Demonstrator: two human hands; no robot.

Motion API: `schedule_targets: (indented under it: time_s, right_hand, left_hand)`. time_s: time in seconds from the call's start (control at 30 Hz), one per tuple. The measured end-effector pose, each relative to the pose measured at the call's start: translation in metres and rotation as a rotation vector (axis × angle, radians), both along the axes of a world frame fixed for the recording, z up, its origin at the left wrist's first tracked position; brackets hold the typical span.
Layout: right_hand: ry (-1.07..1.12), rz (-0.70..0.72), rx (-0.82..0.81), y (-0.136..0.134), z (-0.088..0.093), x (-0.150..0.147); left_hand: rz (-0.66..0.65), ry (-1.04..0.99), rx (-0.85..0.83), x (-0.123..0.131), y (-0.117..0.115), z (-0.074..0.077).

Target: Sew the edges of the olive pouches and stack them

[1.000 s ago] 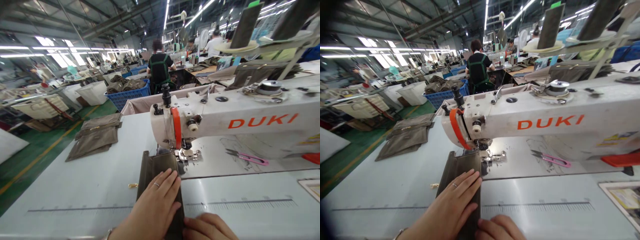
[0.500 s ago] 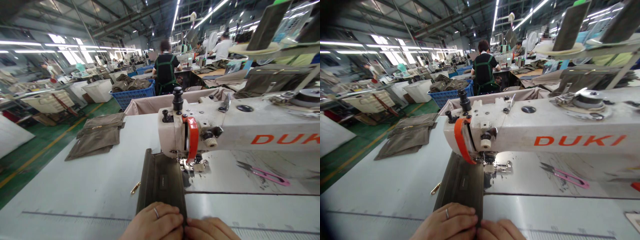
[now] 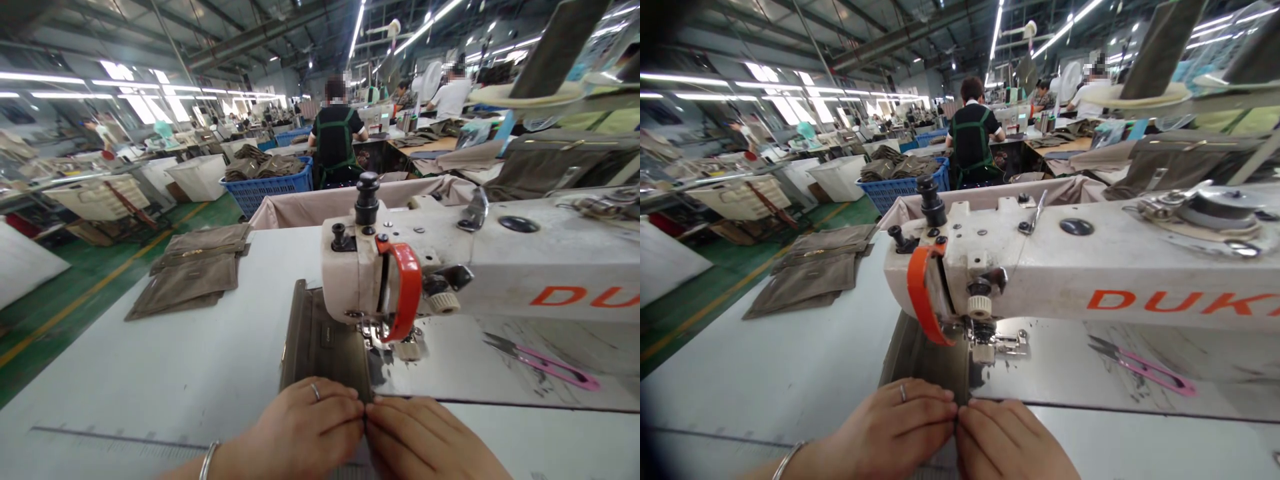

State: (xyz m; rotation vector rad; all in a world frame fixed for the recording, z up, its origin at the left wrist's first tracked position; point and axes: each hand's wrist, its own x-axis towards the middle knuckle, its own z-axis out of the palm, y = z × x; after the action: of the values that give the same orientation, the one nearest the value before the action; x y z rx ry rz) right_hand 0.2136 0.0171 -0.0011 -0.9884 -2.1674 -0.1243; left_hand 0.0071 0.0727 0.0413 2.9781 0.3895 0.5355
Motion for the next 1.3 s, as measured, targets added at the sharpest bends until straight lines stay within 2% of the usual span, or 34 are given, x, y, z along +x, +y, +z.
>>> schedule_targets:
  time_s: [0.1,0.27,0.4,0.7,0.8,0.87,1.03,1.3]
  right_hand:
    - [0.047,0.003,-0.010,0.008,-0.002,-0.002]
    - [-0.048,0.068,-0.211,0.019,0.008,0.006]
    - [-0.064,0.057,-0.212,0.028,0.012,0.009]
    - [-0.101,-0.070,-0.188,0.046,0.006,0.010]
    - [-0.111,-0.098,-0.209,0.049,0.004,0.009]
    - [-0.100,-0.109,-0.224,0.049,0.004,0.009]
    - [-0.079,-0.112,-0.243,0.048,0.004,0.010]
    - [-0.065,-0.117,-0.269,0.047,0.006,0.010]
  left_hand:
    - [-0.030,0.069,-0.063,-0.003,0.009,-0.002]
    - [-0.005,0.059,-0.076,-0.005,0.023,-0.015]
    - [-0.003,0.063,-0.045,-0.003,0.036,-0.019]
    - [0.009,0.000,0.036,0.005,0.067,-0.014]
    - [0.004,0.000,0.019,0.007,0.075,-0.016]
    - [0.047,0.009,-0.003,0.008,0.080,-0.017]
    - [0.198,0.107,-0.008,0.012,0.086,-0.022]
    - [0.203,0.138,0.031,0.012,0.085,-0.027]
